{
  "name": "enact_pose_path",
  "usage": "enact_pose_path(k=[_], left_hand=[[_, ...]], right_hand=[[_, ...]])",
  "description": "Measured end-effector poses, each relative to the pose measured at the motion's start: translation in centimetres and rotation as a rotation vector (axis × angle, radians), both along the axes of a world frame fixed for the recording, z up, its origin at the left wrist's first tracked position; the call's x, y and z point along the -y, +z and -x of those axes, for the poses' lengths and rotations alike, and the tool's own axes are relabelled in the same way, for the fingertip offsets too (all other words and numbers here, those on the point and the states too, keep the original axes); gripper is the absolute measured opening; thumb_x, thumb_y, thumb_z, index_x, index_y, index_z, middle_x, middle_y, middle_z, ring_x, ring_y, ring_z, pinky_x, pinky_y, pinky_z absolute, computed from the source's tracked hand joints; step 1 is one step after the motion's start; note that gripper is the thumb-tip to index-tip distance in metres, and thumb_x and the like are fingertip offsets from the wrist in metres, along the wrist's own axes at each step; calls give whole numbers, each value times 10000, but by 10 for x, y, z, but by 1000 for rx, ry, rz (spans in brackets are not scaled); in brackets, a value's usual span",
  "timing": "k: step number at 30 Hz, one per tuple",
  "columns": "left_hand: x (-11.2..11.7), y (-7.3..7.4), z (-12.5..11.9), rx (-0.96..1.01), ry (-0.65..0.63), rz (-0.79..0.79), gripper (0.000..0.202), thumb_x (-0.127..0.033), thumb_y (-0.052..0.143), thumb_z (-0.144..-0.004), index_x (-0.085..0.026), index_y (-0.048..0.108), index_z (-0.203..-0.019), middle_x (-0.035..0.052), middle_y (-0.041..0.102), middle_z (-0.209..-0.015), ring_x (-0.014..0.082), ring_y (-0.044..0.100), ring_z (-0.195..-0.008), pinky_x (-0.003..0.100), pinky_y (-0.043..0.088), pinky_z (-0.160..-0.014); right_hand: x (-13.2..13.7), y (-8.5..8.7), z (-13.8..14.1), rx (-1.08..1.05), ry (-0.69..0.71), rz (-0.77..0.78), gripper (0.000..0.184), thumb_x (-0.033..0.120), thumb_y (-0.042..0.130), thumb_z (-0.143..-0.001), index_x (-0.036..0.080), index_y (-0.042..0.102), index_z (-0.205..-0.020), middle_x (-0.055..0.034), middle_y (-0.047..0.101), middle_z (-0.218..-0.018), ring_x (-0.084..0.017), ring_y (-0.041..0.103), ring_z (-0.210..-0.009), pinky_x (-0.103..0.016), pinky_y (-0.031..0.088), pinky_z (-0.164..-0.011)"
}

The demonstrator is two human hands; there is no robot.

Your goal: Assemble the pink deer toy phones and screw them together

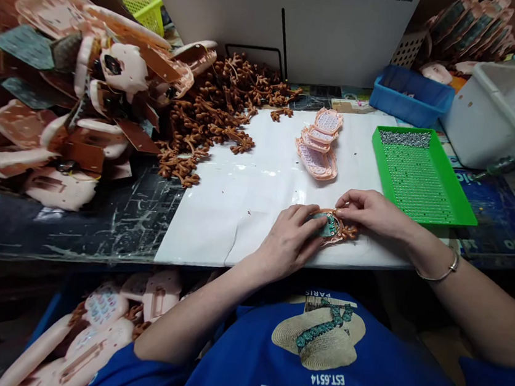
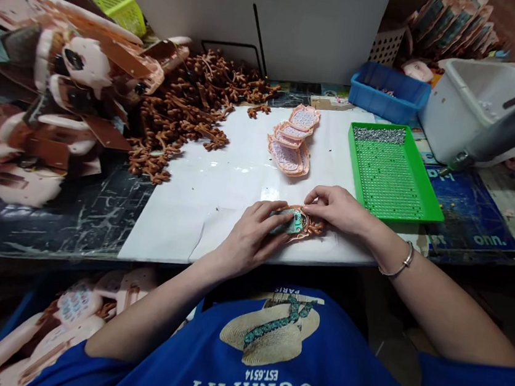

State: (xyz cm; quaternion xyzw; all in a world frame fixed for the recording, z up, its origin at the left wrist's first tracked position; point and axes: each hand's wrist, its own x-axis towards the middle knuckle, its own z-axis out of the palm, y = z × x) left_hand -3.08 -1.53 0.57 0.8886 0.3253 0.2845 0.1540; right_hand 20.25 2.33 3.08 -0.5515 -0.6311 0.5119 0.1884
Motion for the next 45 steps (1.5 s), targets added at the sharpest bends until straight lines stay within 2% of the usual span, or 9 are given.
enact_pose_path(k=[7,15,20,23,28,32,35,40,45], left_hand=[[0,-1,0,-1,0,-6,317,-305,527,-981,-130,591,-1238,173,591,-1288,271,547,-1147,461,492,-985],[1,0,1,-17,6,16,308,-307,521,-984,-149,594,-1237,166,590,-1292,271,551,-1150,464,490,-990],[1,-6,1,-20,25,35,451,-413,588,-945,-158,546,-1315,191,529,-1366,306,526,-1240,489,460,-1039],[1,-9,3,-8,11,77,687,-489,712,-842,-155,473,-1393,202,526,-1371,335,518,-1245,512,450,-1042],[-2,-3,6,363,201,415,657,-460,670,-876,-198,414,-1422,142,557,-1322,274,544,-1233,458,439,-1066],[-4,6,-12,726,199,759,593,-452,517,-960,-292,295,-1486,99,463,-1454,247,450,-1382,428,430,-1096],[-5,15,-37,926,72,875,540,-396,525,-949,-284,336,-1442,83,419,-1524,243,379,-1450,429,389,-1152],[-11,30,-65,1064,-1,989,492,-453,472,-980,-235,372,-1409,125,459,-1495,263,461,-1392,445,461,-1098],[-30,32,-52,936,56,824,536,-582,394,-994,-256,412,-1419,123,417,-1529,291,393,-1437,515,403,-1140]], right_hand=[[14,7,10,312,-23,-400,113,278,606,-844,200,687,-860,-43,640,-897,-157,582,-785,-296,432,-720],[5,2,8,105,-19,-211,139,318,644,-814,180,649,-793,-16,679,-763,-144,599,-696,-278,453,-662],[7,-7,8,83,-62,-338,103,289,665,-797,192,669,-762,-17,678,-800,-146,597,-726,-285,466,-690],[17,-9,7,86,-155,-452,115,292,671,-808,197,677,-872,-34,677,-922,-135,583,-720,-294,477,-699],[48,-13,7,-148,-534,-623,270,406,583,-924,226,573,-1124,-31,633,-970,-89,522,-598,-249,459,-539],[62,-12,28,-433,-291,-384,565,448,689,-862,291,460,-1354,-89,601,-1281,-178,665,-1018,-335,599,-839],[53,-7,45,-499,-171,-316,730,465,695,-855,318,337,-1473,-108,492,-1463,-229,554,-1299,-417,505,-1091],[30,3,46,-434,-144,-340,805,475,711,-828,340,299,-1506,-99,522,-1436,-230,609,-1204,-400,572,-986],[-12,33,28,-157,-131,-405,742,518,603,-870,279,306,-1507,-106,674,-1186,-235,682,-944,-398,593,-814]])
